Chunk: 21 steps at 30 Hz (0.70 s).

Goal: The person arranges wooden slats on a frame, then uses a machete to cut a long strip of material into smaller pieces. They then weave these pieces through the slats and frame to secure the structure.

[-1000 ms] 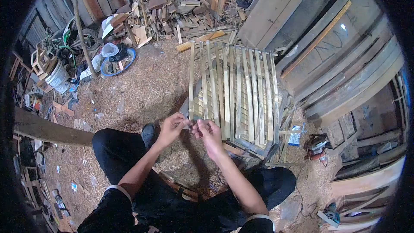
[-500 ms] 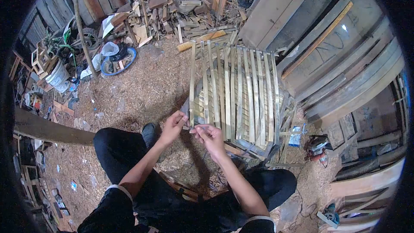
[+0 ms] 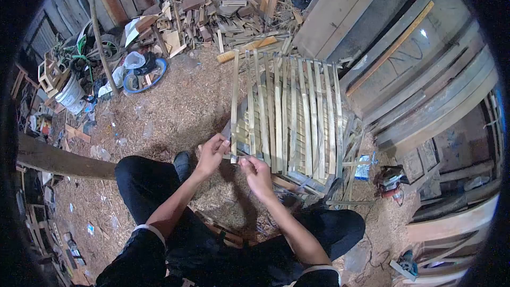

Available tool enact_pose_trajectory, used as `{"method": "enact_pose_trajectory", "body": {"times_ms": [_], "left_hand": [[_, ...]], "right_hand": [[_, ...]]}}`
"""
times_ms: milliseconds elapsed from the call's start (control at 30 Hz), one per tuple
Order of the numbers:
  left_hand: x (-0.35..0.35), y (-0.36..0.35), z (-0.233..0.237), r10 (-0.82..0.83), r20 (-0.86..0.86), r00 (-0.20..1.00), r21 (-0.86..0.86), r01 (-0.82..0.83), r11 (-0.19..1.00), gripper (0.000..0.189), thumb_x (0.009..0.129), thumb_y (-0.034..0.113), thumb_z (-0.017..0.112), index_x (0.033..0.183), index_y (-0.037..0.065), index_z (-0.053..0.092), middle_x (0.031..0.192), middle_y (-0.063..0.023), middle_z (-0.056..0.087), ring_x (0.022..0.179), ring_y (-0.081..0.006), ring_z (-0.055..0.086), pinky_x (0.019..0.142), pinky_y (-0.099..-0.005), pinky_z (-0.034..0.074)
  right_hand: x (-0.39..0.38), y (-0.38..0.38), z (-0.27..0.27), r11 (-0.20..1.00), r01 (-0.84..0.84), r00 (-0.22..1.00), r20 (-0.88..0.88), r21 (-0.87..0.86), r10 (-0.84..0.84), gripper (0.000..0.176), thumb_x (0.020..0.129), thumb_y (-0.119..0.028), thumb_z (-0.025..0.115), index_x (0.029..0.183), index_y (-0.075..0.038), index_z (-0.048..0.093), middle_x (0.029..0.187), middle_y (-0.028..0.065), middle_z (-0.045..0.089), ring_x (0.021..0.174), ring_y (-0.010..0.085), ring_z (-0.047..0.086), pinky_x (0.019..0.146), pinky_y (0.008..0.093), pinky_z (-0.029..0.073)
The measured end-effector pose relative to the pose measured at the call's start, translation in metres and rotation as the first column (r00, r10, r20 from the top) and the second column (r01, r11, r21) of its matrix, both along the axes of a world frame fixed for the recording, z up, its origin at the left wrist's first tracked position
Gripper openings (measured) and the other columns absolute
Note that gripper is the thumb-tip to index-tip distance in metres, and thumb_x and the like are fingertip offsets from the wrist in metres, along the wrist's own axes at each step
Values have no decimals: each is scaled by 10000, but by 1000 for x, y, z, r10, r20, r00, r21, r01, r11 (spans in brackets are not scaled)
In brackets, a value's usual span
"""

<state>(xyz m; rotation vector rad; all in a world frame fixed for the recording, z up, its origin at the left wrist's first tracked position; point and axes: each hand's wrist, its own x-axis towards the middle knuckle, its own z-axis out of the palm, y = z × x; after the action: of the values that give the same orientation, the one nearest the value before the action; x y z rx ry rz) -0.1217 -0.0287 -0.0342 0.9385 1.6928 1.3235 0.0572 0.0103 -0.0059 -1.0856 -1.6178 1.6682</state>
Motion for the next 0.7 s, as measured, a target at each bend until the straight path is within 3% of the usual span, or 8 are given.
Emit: {"method": "enact_pose_trajectory", "body": {"times_ms": [67,133,300,467,533,567,633,700], "left_hand": [[0,-1,0,16,-3,1000,-14,-16,1000,227,1054,278,533,1035,58,588,791,-7,694,824,-87,597,979,-332,358],[0,-1,-5,18,22,1000,26,-19,999,154,1060,192,544,1013,46,529,801,0,606,776,-74,551,744,-257,455],[-6,-4,-8,-70,160,985,158,44,987,146,1054,187,554,1013,47,549,822,-7,634,802,-85,590,772,-259,469],[2,-3,2,-86,233,969,201,39,979,199,998,227,646,1057,37,640,881,-44,725,810,-97,607,770,-282,474],[6,-6,9,-42,66,997,204,28,979,218,961,226,688,1052,29,709,904,-69,739,797,-127,608,761,-300,474],[6,-8,12,-41,64,997,203,27,979,218,961,226,688,1052,29,709,904,-69,739,797,-127,608,761,-300,474],[7,-9,22,17,-197,980,208,24,978,219,918,226,729,1028,38,750,888,-87,735,794,-176,622,754,-324,480],[7,-10,21,20,-206,978,202,22,979,208,906,220,738,1012,43,758,889,-91,733,798,-195,619,753,-336,481]], "right_hand": [[2,4,-1,1000,-23,1000,21,-21,24,239,1035,-199,579,991,3,699,731,-38,550,675,55,466,627,239,395],[3,5,5,998,-42,998,43,-40,44,246,1032,-208,585,996,2,708,724,-38,554,686,55,480,631,236,398],[2,11,18,998,-67,994,83,-4,67,250,1041,-206,581,1023,-2,725,709,-48,518,628,46,425,577,224,353],[-8,21,25,994,-106,992,68,-2,106,273,1054,-166,535,1218,18,652,715,-53,499,630,42,416,558,218,327],[-11,25,21,993,-113,994,-4,-37,113,309,1054,-138,501,1287,36,605,744,-22,521,684,68,492,599,240,406],[-12,25,19,993,-115,993,-6,-37,114,309,1054,-138,501,1287,36,605,744,-22,521,684,68,492,599,240,406],[-15,27,17,985,-150,986,-92,-87,142,321,1059,-96,453,1321,65,543,760,-16,516,704,78,508,618,245,436],[-19,26,17,991,-104,988,-122,-87,93,234,1048,-51,452,1230,55,557,789,13,568,681,85,537,603,250,463]]}}
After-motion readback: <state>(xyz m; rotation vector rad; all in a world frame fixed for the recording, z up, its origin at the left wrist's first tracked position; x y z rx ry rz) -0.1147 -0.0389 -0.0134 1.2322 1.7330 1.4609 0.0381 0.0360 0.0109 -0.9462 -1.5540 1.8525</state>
